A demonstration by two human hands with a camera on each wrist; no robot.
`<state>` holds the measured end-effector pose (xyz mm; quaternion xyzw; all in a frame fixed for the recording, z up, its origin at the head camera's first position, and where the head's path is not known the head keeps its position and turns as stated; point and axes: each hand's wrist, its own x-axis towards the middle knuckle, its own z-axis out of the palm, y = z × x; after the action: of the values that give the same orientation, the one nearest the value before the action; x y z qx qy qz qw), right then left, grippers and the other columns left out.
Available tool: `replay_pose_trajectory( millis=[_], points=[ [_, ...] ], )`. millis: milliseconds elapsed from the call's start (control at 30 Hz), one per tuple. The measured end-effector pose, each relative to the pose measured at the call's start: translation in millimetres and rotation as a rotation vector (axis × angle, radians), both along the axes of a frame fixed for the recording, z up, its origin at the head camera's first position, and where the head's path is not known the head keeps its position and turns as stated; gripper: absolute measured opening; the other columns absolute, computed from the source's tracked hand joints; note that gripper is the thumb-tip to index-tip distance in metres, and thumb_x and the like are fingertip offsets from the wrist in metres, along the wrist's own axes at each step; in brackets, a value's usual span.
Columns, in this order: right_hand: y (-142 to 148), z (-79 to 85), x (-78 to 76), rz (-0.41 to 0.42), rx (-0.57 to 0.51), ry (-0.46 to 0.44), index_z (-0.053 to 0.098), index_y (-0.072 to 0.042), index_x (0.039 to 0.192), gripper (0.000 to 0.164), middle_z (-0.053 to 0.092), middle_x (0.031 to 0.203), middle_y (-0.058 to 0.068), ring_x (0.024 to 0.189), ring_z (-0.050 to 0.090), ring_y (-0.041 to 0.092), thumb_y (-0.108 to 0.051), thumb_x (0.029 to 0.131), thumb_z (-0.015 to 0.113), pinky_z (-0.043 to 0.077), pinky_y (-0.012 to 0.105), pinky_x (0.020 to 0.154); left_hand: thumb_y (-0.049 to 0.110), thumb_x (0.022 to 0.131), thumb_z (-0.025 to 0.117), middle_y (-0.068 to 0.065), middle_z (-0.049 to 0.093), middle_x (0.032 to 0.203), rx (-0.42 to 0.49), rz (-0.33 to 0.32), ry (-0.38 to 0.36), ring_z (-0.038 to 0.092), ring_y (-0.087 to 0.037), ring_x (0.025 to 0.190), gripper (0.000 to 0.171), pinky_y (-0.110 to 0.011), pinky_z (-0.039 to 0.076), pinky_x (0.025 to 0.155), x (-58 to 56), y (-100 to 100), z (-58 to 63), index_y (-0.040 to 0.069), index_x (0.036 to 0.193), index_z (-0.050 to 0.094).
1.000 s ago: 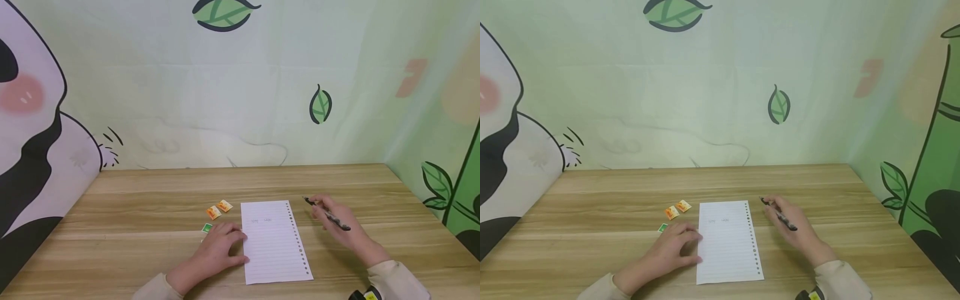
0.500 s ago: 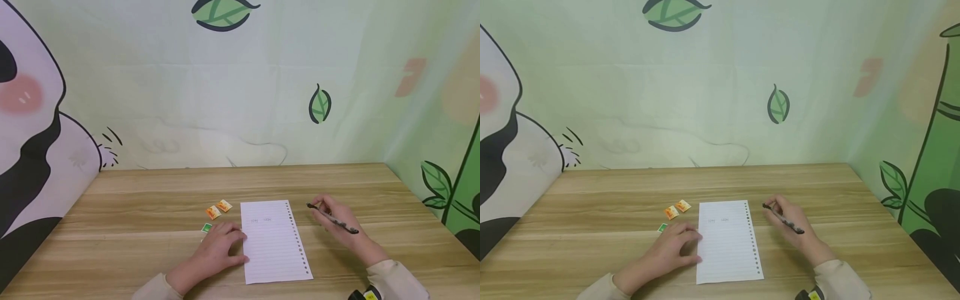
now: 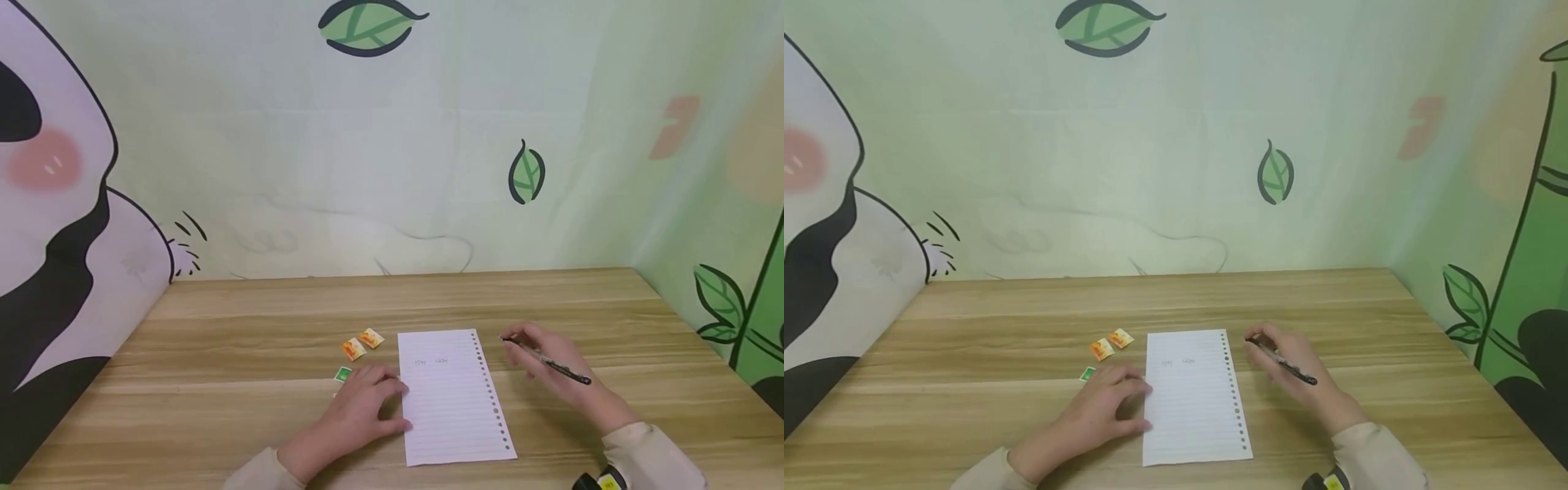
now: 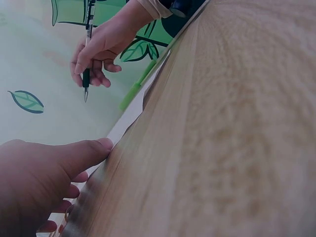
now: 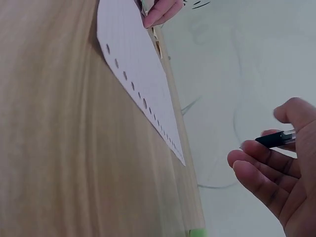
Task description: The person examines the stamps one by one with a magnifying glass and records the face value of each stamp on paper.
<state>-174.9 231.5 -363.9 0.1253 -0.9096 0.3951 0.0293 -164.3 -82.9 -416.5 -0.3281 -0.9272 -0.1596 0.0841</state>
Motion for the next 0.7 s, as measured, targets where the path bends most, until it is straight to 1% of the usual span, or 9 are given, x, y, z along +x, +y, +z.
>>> replay_pose_trajectory(
  millis=[133, 233, 300, 367, 467, 533, 600, 700],
  points=[
    [-5.4, 2.8, -3.0, -0.023, 0.064, 0.049, 0.061, -0.009, 0.106, 0.023, 0.064, 0.084, 0.004, 0.064, 0.053, 0.008, -0.029, 0.095, 0.059, 0.049, 0.024, 0.052, 0.045, 0.075, 0.077, 0.0, 0.06, 0.114, -0.005, 0.001, 0.006, 0.055, -0.019, 0.108, 0.045, -0.041, 0.042, 0.1, -0.4, -0.1, -0.9, 0.016, 0.108, 0.069],
    [-10.2, 1.8, -6.7, -0.005, 0.028, 0.059, 0.061, -0.008, 0.103, 0.018, 0.061, 0.078, 0.004, 0.058, 0.052, 0.01, -0.024, 0.095, 0.059, 0.048, 0.024, 0.05, 0.045, 0.075, 0.077, 0.0, 0.06, 0.114, -0.006, 0.003, 0.008, 0.055, -0.019, 0.108, 0.045, -0.041, 0.043, 0.1, -0.6, -0.4, -1.4, 0.016, 0.108, 0.069],
    [-13.6, 0.2, -9.4, 0.02, -0.022, 0.042, 0.06, -0.005, 0.104, 0.019, 0.061, 0.077, 0.008, 0.061, 0.055, 0.015, -0.022, 0.096, 0.057, 0.051, 0.026, 0.051, 0.045, 0.075, 0.077, 0.0, 0.06, 0.113, -0.003, 0.003, 0.01, 0.054, -0.019, 0.108, 0.045, -0.041, 0.043, 0.099, -0.5, -0.6, -1.5, 0.016, 0.108, 0.069],
    [-16.9, -1.2, -11.7, 0.043, -0.073, 0.008, 0.059, -0.003, 0.106, 0.021, 0.062, 0.079, 0.012, 0.067, 0.06, 0.021, -0.022, 0.097, 0.056, 0.054, 0.029, 0.054, 0.045, 0.075, 0.077, 0.0, 0.06, 0.113, -0.003, 0.004, 0.011, 0.054, -0.019, 0.108, 0.045, -0.041, 0.043, 0.099, -0.5, -0.7, -1.4, 0.016, 0.108, 0.069],
    [-21.8, -2.6, -14.3, 0.062, -0.085, -0.025, 0.059, -0.001, 0.109, 0.024, 0.064, 0.086, 0.015, 0.075, 0.061, 0.024, -0.022, 0.097, 0.055, 0.056, 0.031, 0.057, 0.045, 0.075, 0.077, 0.0, 0.06, 0.113, -0.006, 0.004, 0.011, 0.054, -0.019, 0.108, 0.045, -0.041, 0.043, 0.099, -0.4, -0.5, -1.0, 0.016, 0.108, 0.069],
    [-25.2, -3.4, -15.7, 0.071, -0.08, -0.032, 0.059, -0.001, 0.109, 0.023, 0.065, 0.089, 0.015, 0.076, 0.061, 0.023, -0.02, 0.095, 0.056, 0.056, 0.03, 0.057, 0.045, 0.075, 0.077, 0.0, 0.06, 0.113, -0.009, 0.005, 0.011, 0.054, -0.019, 0.108, 0.045, -0.041, 0.043, 0.099, -0.4, -0.2, -0.6, 0.016, 0.108, 0.069],
    [-28.9, -4.4, -17.0, 0.082, -0.089, -0.032, 0.059, -0.002, 0.107, 0.021, 0.065, 0.089, 0.014, 0.071, 0.061, 0.021, -0.019, 0.094, 0.059, 0.055, 0.03, 0.056, 0.045, 0.075, 0.077, 0.0, 0.06, 0.113, -0.01, 0.005, 0.012, 0.054, -0.019, 0.108, 0.045, -0.041, 0.043, 0.099, -0.3, 0.0, -0.2, 0.016, 0.109, 0.069],
    [-34.6, -7.8, -19.3, 0.1, -0.139, -0.034, 0.059, -0.003, 0.103, 0.019, 0.064, 0.086, 0.014, 0.065, 0.059, 0.019, -0.018, 0.092, 0.061, 0.054, 0.03, 0.052, 0.045, 0.075, 0.077, 0.0, 0.06, 0.114, -0.009, 0.004, 0.011, 0.054, -0.019, 0.109, 0.045, -0.041, 0.043, 0.1, -0.2, 0.3, 0.1, 0.016, 0.109, 0.069]
  ],
)
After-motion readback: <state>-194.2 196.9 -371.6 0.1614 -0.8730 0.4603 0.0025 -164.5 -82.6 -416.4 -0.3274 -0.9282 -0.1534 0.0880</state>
